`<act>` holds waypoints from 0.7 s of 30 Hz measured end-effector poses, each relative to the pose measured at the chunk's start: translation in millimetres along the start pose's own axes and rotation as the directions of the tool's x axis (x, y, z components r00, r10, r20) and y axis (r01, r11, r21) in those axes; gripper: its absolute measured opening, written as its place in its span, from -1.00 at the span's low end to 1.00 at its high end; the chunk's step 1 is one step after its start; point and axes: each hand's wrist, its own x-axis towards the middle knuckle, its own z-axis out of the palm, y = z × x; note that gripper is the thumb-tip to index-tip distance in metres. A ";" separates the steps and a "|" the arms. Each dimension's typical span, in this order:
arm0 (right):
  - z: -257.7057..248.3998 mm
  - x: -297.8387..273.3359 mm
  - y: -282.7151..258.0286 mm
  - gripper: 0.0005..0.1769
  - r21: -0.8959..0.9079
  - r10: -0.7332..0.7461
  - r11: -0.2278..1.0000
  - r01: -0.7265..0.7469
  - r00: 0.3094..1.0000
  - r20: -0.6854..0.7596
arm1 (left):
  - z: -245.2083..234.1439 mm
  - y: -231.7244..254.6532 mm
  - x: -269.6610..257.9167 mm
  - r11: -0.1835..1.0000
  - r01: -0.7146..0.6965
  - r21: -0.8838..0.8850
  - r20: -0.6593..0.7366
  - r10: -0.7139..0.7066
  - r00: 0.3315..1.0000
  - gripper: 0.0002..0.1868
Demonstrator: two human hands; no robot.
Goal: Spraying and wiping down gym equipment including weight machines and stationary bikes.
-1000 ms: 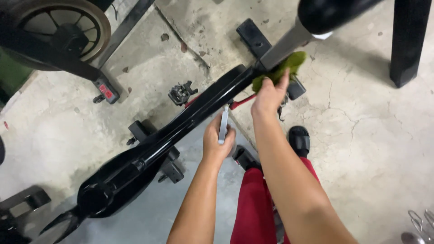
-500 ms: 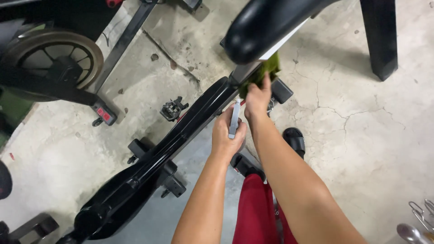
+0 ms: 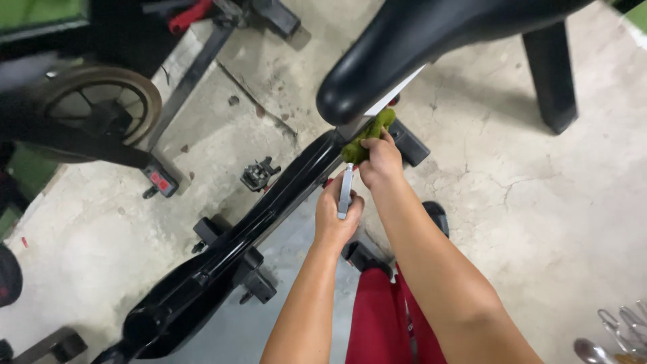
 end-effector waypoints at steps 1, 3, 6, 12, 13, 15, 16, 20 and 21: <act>14.1 -17.9 -13.2 -0.26 0.030 -0.022 0.999 0.021 0.999 0.044 | -4.7 9.9 -0.5 0.995 0.096 -0.038 0.021 -0.095 0.995 -0.49; 40.9 -61.4 -43.4 -0.27 0.057 -0.054 0.997 0.049 0.994 0.100 | -6.6 16.4 -5.5 0.981 0.178 -0.080 0.040 -0.176 0.984 -0.46; 78.1 -127.9 -89.9 -0.31 0.070 -0.072 0.996 0.059 0.978 0.197 | -8.7 22.4 -7.7 0.994 0.102 0.031 0.022 -0.102 0.995 -0.63; 67.4 -215.8 -136.2 -0.38 -0.079 -0.067 0.992 0.100 0.937 0.343 | -48.1 97.9 -26.9 0.984 0.056 -0.167 0.003 -0.056 0.998 -0.43; 60.3 -218.5 -136.4 -0.36 -0.246 -0.167 0.927 0.284 0.898 0.408 | -50.7 99.7 -29.0 0.993 0.027 -0.117 -0.023 -0.030 0.999 -0.46; 54.7 -208.5 -139.6 -0.33 -0.392 -0.239 0.797 0.460 0.836 0.495 | -56.4 108.9 -32.3 0.997 0.003 -0.074 -0.061 -0.008 0.998 -0.48; 54.0 -196.8 -141.9 -0.34 -0.525 -0.373 0.488 0.697 0.710 0.597 | -58.8 115.6 -35.8 0.994 0.017 -0.108 -0.062 -0.024 0.998 -0.46; 87.1 -166.3 -154.4 -0.46 -0.458 -0.359 -0.594 0.661 0.292 0.886 | -58.5 106.8 -45.8 0.992 -0.097 -0.081 -0.135 0.085 0.987 -0.56; 97.4 -172.5 -151.1 -0.46 -0.448 -0.350 -0.593 0.669 0.287 0.892 | -62.0 114.3 -47.1 0.992 -0.096 -0.079 -0.149 0.083 0.985 -0.56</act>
